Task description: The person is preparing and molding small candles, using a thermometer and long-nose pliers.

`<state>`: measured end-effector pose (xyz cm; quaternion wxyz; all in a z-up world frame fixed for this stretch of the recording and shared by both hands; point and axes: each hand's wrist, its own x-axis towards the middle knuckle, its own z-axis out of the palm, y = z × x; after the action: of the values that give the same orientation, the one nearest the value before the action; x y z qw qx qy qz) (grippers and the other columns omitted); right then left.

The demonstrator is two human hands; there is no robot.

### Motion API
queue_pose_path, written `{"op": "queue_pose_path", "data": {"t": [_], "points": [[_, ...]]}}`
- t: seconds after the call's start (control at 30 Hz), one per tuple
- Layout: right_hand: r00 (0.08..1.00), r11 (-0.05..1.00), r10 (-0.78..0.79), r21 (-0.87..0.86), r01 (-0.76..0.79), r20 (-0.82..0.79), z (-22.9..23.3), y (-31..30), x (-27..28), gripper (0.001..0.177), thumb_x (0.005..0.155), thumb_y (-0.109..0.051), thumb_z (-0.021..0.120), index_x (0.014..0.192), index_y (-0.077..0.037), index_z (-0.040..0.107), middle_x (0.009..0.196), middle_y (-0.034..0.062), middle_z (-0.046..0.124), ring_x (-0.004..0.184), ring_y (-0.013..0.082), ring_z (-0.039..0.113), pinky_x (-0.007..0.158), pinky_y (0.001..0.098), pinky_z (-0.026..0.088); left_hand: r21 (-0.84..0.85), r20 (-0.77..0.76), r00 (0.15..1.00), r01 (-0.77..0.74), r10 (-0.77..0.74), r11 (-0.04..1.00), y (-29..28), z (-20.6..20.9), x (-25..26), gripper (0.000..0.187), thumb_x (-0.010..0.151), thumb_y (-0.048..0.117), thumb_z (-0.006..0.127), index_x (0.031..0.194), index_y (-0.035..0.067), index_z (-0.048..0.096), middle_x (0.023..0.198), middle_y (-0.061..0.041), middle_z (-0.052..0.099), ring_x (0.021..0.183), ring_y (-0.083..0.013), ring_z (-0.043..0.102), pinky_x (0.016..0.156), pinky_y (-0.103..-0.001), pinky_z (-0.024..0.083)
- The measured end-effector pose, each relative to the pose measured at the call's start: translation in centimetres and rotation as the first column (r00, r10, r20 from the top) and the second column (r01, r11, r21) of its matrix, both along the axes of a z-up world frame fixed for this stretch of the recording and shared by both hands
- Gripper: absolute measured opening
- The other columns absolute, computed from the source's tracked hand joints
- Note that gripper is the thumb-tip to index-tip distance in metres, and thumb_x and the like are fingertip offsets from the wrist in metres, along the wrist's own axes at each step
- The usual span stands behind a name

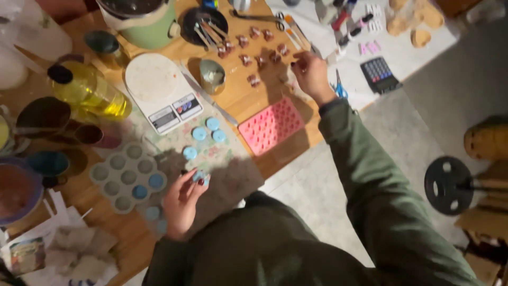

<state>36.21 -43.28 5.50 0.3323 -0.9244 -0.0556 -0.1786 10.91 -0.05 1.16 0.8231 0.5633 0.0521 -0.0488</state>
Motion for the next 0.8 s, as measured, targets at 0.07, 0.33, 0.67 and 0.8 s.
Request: {"op": "queue_pose_path", "data": {"t": [0.07,0.33,0.67,0.8], "points": [[1.000,0.998,0.008,-0.059,-0.008,-0.016,-2.8,-1.9,6.0,0.026,0.087,-0.006,0.071,0.113,-0.001,0.072,0.090,0.0169,0.075,0.082,0.0314,0.074,0.074,0.0393,0.059,0.017,-0.009,0.999,-0.037,0.037,0.999,-0.5,0.0,-0.4,0.040,0.094,-0.001,0.067,0.134,-0.004,0.060,0.120,-0.013,0.071,0.111,-0.0225,0.071,0.097,-0.036,0.059],[0.985,0.900,0.079,-0.414,-0.137,-0.154,-8.1,-5.6,22.2,0.039,0.084,-0.005,0.066,0.122,-0.010,0.073,0.110,0.0206,0.068,0.104,0.0409,0.064,0.092,0.0485,0.053,0.294,-0.255,0.889,-0.303,0.380,0.906,-4.3,-3.7,-1.2,0.039,0.093,-0.001,0.069,0.132,-0.001,0.067,0.116,-0.013,0.069,0.105,-0.0190,0.066,0.094,-0.035,0.056],[0.980,0.763,0.109,-0.618,-0.190,-0.167,-10.4,-5.8,25.7,0.025,0.088,-0.012,0.067,0.108,-0.021,0.078,0.106,0.0111,0.071,0.104,0.0343,0.067,0.084,0.0466,0.054,0.116,-0.259,0.824,-0.491,0.504,0.863,-7.0,-3.3,-2.1,0.040,0.092,-0.004,0.066,0.131,0.001,0.064,0.120,-0.011,0.071,0.109,-0.0203,0.069,0.097,-0.037,0.057],[0.947,0.725,0.035,-0.644,-0.243,-0.319,-7.5,-4.7,24.9,0.022,0.080,-0.021,0.076,0.102,-0.019,0.076,0.099,0.0122,0.073,0.099,0.0359,0.068,0.079,0.0490,0.055,0.083,-0.241,0.836,-0.488,0.493,0.869,-7.7,-1.2,-1.7,0.037,0.093,-0.002,0.065,0.130,0.002,0.064,0.113,-0.008,0.070,0.104,-0.0184,0.070,0.095,-0.039,0.060]]}}
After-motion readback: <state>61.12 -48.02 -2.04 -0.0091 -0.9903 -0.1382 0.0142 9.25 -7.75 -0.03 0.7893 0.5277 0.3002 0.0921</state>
